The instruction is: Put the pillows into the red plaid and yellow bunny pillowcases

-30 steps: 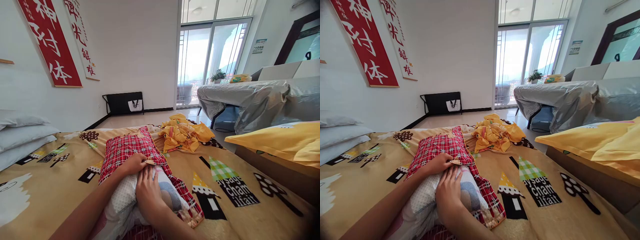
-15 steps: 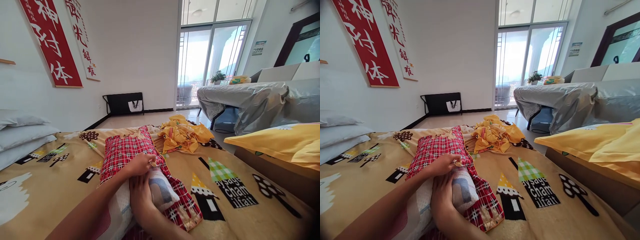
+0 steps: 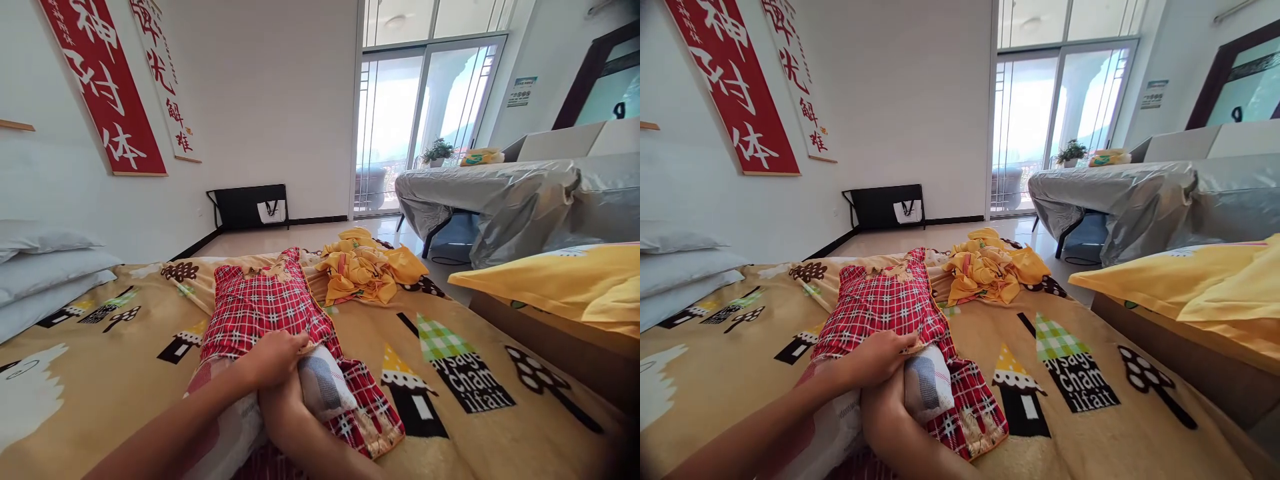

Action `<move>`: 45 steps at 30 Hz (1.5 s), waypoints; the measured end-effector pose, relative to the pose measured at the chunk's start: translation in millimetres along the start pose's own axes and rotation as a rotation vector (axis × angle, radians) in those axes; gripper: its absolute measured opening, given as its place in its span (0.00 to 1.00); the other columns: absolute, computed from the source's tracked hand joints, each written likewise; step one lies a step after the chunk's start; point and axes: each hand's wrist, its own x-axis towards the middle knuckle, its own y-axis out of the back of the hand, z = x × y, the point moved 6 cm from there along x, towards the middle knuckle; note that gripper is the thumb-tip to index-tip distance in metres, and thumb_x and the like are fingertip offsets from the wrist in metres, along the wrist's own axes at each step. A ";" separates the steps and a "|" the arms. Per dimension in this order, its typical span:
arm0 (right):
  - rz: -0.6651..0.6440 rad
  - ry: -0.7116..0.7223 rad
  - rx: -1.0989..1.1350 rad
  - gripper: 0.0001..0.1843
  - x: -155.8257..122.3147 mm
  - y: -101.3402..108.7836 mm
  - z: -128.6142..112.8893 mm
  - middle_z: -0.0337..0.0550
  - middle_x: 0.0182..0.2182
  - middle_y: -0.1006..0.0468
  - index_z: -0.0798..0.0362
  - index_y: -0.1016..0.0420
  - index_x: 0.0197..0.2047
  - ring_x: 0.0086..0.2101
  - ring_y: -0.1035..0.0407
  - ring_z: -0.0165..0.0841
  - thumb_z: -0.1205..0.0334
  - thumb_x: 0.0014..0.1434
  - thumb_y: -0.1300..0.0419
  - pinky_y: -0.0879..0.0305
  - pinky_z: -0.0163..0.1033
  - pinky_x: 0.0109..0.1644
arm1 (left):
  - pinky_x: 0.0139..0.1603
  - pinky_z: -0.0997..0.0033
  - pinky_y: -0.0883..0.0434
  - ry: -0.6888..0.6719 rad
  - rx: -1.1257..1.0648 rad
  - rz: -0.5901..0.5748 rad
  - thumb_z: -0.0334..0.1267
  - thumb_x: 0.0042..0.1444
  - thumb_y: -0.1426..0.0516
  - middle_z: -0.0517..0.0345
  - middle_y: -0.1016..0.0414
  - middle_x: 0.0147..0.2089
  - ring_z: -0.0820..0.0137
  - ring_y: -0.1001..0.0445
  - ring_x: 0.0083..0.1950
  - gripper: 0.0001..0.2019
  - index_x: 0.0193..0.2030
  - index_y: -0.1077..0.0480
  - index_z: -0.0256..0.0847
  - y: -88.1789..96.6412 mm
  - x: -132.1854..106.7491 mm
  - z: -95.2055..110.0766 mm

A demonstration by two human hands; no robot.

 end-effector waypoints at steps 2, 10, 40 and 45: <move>-0.090 0.051 -0.082 0.22 2.1 12.9 1.9 0.63 0.53 0.27 0.61 0.28 0.56 0.55 0.35 0.54 0.73 0.57 0.42 0.41 0.64 0.60 | 0.42 0.65 0.31 0.024 0.046 0.045 0.32 0.60 0.53 0.48 0.23 0.41 0.59 0.24 0.42 0.12 0.45 0.31 0.40 5.7 -6.5 -19.8; 0.415 0.190 -0.015 0.24 -39.5 38.8 -32.3 0.64 0.56 0.30 0.62 0.32 0.59 0.56 0.36 0.57 0.58 0.64 0.47 0.35 0.65 0.52 | 0.38 0.71 0.35 0.117 -0.203 0.156 0.32 0.52 0.50 0.58 0.29 0.36 0.68 0.32 0.35 0.05 0.35 0.34 0.40 39.4 -66.5 -106.2; 0.574 0.341 0.091 0.20 8.1 57.6 13.6 0.44 0.30 0.31 0.56 0.31 0.57 0.31 0.38 0.34 0.66 0.67 0.55 0.41 0.39 0.34 | 0.33 0.72 0.40 0.157 -0.602 0.601 0.44 0.62 0.51 0.63 0.33 0.26 0.72 0.37 0.29 0.15 0.26 0.39 0.41 23.1 -84.9 -129.3; 0.583 0.238 0.071 0.19 14.7 58.2 34.0 0.44 0.31 0.31 0.55 0.29 0.56 0.34 0.37 0.34 0.67 0.67 0.54 0.41 0.38 0.36 | 0.32 0.70 0.41 0.218 -0.496 0.580 0.44 0.62 0.53 0.61 0.31 0.27 0.70 0.35 0.29 0.15 0.26 0.40 0.42 27.7 -90.1 -109.1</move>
